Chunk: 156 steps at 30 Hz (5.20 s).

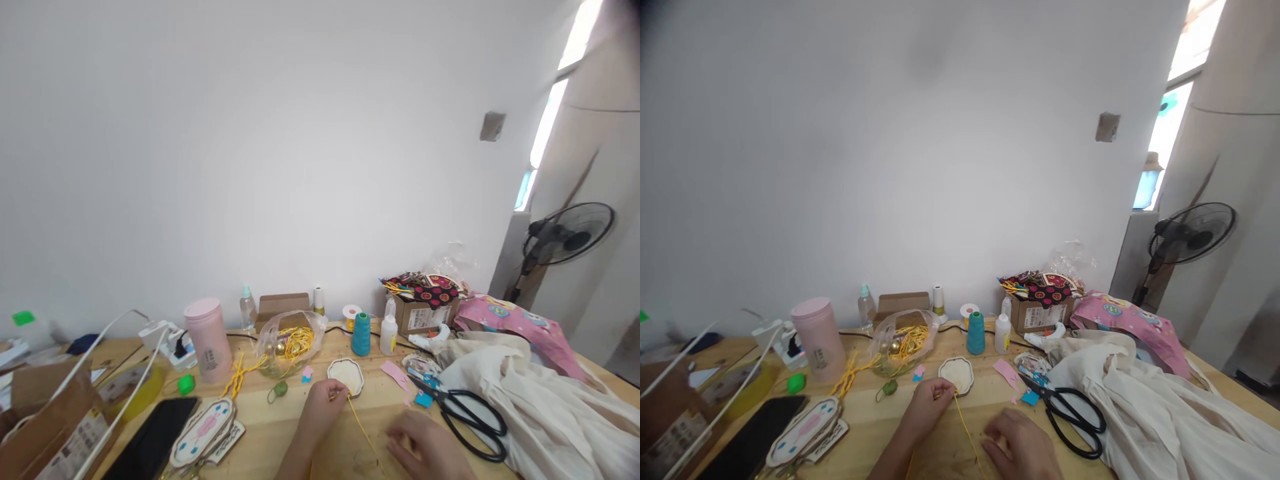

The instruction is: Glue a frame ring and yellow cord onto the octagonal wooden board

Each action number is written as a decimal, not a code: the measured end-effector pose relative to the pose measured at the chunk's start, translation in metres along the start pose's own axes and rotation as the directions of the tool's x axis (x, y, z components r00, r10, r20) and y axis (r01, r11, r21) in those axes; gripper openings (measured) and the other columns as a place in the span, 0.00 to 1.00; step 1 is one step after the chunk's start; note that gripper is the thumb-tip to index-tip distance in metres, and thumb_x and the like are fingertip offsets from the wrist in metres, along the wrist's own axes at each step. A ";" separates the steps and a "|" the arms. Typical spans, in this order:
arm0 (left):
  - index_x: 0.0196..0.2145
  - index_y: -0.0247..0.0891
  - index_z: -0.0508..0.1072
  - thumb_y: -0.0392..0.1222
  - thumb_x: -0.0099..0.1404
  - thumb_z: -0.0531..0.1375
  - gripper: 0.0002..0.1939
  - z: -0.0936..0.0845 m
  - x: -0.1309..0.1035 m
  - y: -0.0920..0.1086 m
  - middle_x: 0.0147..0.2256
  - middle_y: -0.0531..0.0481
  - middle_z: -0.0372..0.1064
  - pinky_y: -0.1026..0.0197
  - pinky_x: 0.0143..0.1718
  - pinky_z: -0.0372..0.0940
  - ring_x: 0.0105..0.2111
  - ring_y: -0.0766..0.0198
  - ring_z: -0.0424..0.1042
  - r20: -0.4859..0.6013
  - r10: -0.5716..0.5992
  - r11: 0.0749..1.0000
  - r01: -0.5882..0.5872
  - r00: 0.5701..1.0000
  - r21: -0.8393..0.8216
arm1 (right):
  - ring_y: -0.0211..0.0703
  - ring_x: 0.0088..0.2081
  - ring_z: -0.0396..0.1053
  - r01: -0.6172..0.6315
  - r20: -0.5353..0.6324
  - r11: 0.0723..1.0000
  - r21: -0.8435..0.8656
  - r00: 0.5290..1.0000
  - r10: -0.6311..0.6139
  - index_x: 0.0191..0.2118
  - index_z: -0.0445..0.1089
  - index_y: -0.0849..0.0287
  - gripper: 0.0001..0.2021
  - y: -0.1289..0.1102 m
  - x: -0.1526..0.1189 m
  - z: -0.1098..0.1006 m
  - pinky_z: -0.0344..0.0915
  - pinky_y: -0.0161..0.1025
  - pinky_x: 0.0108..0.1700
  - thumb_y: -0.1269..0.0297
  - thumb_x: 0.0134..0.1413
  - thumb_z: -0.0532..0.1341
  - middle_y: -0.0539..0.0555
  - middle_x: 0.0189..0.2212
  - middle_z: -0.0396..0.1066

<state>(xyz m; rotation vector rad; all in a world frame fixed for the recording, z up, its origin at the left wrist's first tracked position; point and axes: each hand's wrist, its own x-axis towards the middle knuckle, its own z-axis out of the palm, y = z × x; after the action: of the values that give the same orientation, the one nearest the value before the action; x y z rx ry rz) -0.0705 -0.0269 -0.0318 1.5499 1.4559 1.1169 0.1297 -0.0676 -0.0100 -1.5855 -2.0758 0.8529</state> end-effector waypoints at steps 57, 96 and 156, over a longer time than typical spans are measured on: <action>0.20 0.33 0.66 0.41 0.42 0.60 0.09 0.007 0.013 -0.011 0.15 0.55 0.65 0.70 0.15 0.52 0.14 0.73 0.59 -0.032 -0.215 0.928 0.194 0.976 -0.319 | 0.35 0.28 0.63 0.431 -0.249 0.901 -0.046 0.869 -0.428 0.24 0.67 0.59 0.06 -0.013 0.080 0.039 0.55 0.29 0.29 0.74 0.40 0.54 0.49 0.24 0.67; 0.19 0.33 0.69 0.36 0.42 0.61 0.04 -0.001 0.009 -0.005 0.19 0.51 0.70 0.65 0.26 0.60 0.22 0.65 0.67 -0.079 -0.122 0.958 0.096 0.989 -0.268 | 0.34 0.26 0.62 0.475 -0.211 0.877 0.072 0.867 -0.452 0.24 0.67 0.60 0.06 -0.008 0.083 0.038 0.54 0.29 0.27 0.75 0.38 0.54 0.48 0.22 0.66; 0.17 0.33 0.70 0.37 0.38 0.64 0.06 0.001 0.008 -0.001 0.18 0.51 0.70 0.65 0.25 0.61 0.21 0.65 0.68 -0.047 -0.147 0.920 0.119 0.988 -0.374 | 0.36 0.27 0.63 0.469 -0.171 0.882 0.054 0.874 -0.455 0.25 0.68 0.59 0.06 -0.008 0.083 0.037 0.54 0.30 0.29 0.72 0.40 0.55 0.49 0.23 0.67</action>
<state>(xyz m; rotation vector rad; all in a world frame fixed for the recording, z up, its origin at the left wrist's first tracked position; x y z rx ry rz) -0.0697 -0.0186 -0.0321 1.1402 1.2862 1.2919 0.0768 0.0023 -0.0367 -0.9980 -2.1343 0.6196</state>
